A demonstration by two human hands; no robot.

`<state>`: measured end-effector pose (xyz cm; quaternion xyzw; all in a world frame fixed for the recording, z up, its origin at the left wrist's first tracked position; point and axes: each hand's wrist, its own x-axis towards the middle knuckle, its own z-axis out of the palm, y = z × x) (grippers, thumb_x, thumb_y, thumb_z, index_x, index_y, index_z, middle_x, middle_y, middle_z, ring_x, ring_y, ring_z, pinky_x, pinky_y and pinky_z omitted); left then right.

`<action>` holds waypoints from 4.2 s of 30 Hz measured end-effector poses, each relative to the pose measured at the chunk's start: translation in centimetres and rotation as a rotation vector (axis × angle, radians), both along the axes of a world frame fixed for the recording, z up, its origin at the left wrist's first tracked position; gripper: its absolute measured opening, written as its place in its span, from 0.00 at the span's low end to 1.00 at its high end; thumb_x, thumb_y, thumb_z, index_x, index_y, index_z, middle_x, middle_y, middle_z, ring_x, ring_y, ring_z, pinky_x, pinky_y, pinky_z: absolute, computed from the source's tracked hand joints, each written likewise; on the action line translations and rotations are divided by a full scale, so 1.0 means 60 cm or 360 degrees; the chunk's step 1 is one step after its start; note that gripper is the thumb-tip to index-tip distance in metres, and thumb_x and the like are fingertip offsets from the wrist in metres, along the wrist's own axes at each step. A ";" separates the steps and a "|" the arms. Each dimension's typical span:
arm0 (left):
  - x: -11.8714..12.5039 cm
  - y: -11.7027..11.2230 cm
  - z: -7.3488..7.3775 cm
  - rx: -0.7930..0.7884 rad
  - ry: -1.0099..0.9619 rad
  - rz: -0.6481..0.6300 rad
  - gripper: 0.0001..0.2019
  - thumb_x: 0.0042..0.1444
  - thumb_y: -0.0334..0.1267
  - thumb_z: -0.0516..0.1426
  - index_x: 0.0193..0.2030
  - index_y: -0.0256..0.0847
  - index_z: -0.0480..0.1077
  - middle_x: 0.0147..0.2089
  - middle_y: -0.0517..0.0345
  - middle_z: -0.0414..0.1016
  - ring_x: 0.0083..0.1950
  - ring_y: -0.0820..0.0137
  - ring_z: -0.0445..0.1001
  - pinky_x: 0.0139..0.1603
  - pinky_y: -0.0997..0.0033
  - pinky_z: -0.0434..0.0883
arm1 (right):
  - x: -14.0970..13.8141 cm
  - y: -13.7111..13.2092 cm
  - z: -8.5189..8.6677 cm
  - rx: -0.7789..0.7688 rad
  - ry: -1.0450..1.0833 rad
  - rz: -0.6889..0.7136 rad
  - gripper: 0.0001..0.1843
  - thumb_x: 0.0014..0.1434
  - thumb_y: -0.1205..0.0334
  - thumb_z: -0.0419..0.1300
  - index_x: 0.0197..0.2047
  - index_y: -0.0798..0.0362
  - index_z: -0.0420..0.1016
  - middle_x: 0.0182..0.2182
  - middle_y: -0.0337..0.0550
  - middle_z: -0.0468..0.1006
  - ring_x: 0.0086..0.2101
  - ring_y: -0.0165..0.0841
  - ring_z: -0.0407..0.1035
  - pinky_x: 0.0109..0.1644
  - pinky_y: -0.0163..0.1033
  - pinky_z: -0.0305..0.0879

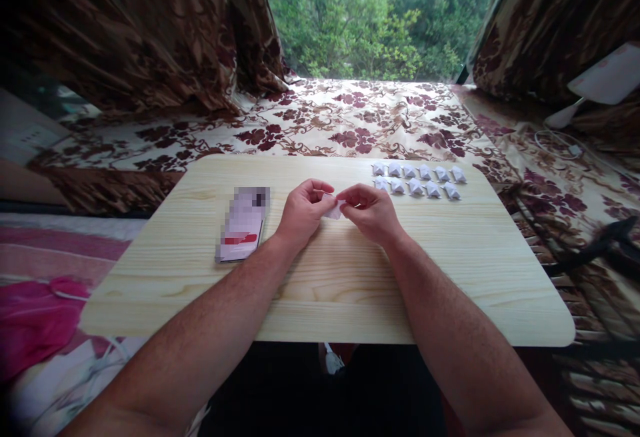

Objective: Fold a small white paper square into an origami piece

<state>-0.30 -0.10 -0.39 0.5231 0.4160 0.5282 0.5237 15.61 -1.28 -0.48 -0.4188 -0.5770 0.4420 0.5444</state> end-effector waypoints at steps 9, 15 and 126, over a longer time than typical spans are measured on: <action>0.002 0.005 -0.003 -0.0158 -0.0176 0.0067 0.16 0.44 0.38 0.68 0.39 0.39 0.72 0.27 0.60 0.76 0.27 0.72 0.74 0.30 0.73 0.69 | 0.001 -0.002 -0.002 -0.0032 -0.0009 0.0060 0.12 0.47 0.62 0.72 0.37 0.52 0.81 0.31 0.40 0.82 0.30 0.31 0.74 0.34 0.38 0.72; 0.000 0.008 0.006 -0.0343 -0.0354 0.0015 0.18 0.43 0.42 0.69 0.39 0.37 0.74 0.30 0.59 0.76 0.28 0.73 0.73 0.28 0.73 0.70 | -0.001 -0.003 0.004 -0.0052 -0.0033 -0.0039 0.13 0.47 0.58 0.73 0.37 0.53 0.82 0.31 0.41 0.83 0.29 0.31 0.75 0.34 0.39 0.73; 0.005 -0.003 0.006 -0.0252 -0.0068 -0.0169 0.10 0.49 0.40 0.64 0.28 0.34 0.74 0.26 0.55 0.75 0.22 0.76 0.69 0.22 0.75 0.66 | -0.009 -0.011 0.026 -0.0501 0.0055 -0.0059 0.11 0.49 0.59 0.68 0.23 0.55 0.72 0.18 0.36 0.74 0.17 0.25 0.65 0.19 0.30 0.61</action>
